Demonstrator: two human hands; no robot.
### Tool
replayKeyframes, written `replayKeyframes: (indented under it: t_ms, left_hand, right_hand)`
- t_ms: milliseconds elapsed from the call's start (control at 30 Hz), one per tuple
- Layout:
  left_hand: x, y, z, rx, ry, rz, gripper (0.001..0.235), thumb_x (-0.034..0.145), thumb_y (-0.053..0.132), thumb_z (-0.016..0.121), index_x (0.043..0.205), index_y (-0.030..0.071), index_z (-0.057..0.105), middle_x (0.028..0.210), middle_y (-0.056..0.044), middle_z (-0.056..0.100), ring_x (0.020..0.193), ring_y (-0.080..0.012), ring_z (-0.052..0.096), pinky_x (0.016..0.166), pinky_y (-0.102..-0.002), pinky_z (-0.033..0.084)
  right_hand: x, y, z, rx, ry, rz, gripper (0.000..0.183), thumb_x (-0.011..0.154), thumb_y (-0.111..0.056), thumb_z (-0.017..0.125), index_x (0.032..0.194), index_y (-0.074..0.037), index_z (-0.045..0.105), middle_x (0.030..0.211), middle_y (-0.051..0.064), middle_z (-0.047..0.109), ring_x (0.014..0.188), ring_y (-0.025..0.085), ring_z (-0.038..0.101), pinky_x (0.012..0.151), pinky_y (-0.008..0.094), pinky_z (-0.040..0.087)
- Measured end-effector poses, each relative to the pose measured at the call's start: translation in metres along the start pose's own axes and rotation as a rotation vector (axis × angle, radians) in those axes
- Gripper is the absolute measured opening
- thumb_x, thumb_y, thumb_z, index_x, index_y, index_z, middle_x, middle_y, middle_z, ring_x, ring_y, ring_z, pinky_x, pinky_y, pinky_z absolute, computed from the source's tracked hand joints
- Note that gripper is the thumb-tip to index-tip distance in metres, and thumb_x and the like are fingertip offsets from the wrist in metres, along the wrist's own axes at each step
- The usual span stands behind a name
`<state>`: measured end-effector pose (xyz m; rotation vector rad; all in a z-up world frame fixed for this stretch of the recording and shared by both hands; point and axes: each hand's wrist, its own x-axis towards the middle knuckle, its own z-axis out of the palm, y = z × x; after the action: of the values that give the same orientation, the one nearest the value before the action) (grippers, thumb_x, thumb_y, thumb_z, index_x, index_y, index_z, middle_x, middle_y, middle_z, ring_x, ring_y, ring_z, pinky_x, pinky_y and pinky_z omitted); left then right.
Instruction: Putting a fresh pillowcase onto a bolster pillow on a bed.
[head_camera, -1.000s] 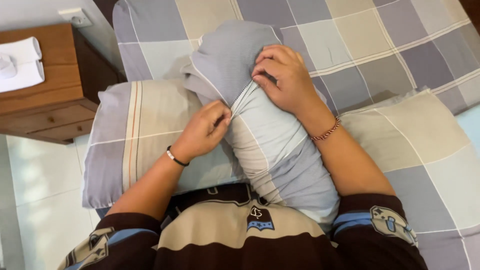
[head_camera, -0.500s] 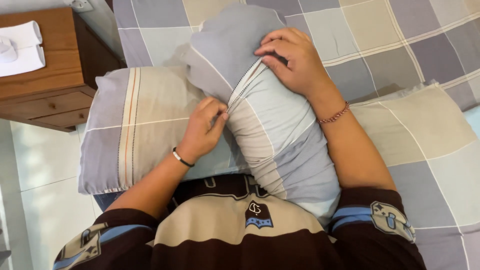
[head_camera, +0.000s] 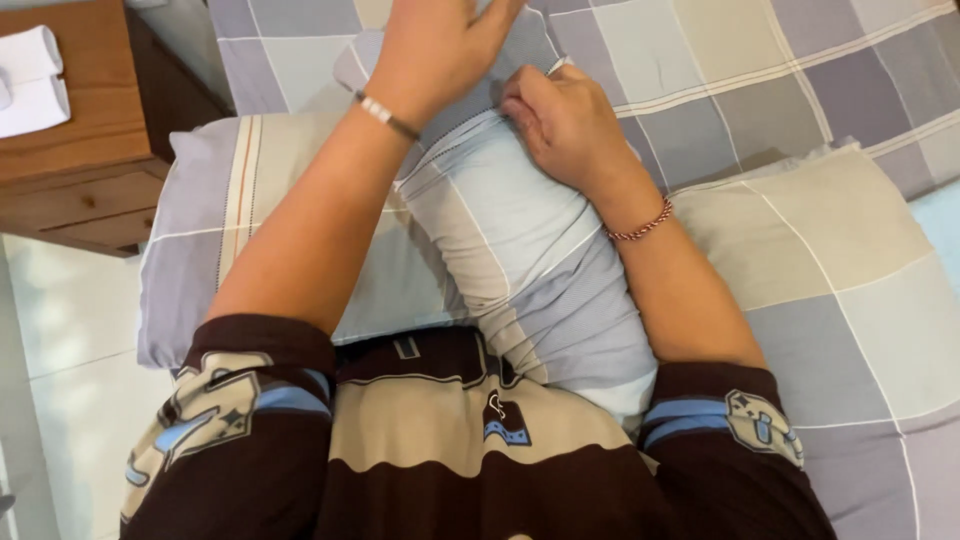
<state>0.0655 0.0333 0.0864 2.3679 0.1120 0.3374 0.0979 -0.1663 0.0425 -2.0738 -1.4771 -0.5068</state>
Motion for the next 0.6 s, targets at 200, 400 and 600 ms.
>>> replayKeyframes:
  t_ms: [200,400,600]
  left_hand:
    - [0.035,-0.083,0.077,0.132,0.338,0.391,0.029,0.098,0.026,0.064,0.124,0.014,0.069,0.123,-0.011,0.069,0.118,-0.0337,0.06,0.099,-0.052,0.042]
    - [0.027,-0.085,0.07,0.127,0.282,0.331,0.031,0.1,0.026,0.062,0.129,0.016,0.067,0.13,-0.007,0.067,0.124,-0.0304,0.057,0.104,-0.05,0.039]
    - [0.029,-0.086,0.07,0.146,0.24,0.302,0.031,0.1,0.026,0.06,0.129,0.019,0.067,0.129,-0.007,0.067,0.124,-0.0295,0.057,0.104,-0.05,0.039]
  right_hand:
    - [-0.027,0.051,-0.003,0.344,0.226,0.302,0.006,0.106,-0.001,0.064,0.111,-0.001,0.067,0.107,0.009,0.066,0.091,0.015,0.065,0.081,0.029,0.054]
    - [-0.03,0.11,0.032,0.511,0.129,0.486,0.024,0.1,-0.003,0.071,0.124,-0.005,0.07,0.117,0.003,0.067,0.103,0.011,0.066,0.089,0.027,0.055]
    - [-0.011,0.121,0.046,0.521,-0.016,0.451,0.016,0.1,-0.005,0.066,0.115,-0.005,0.071,0.123,0.001,0.068,0.107,0.011,0.065,0.089,0.027,0.053]
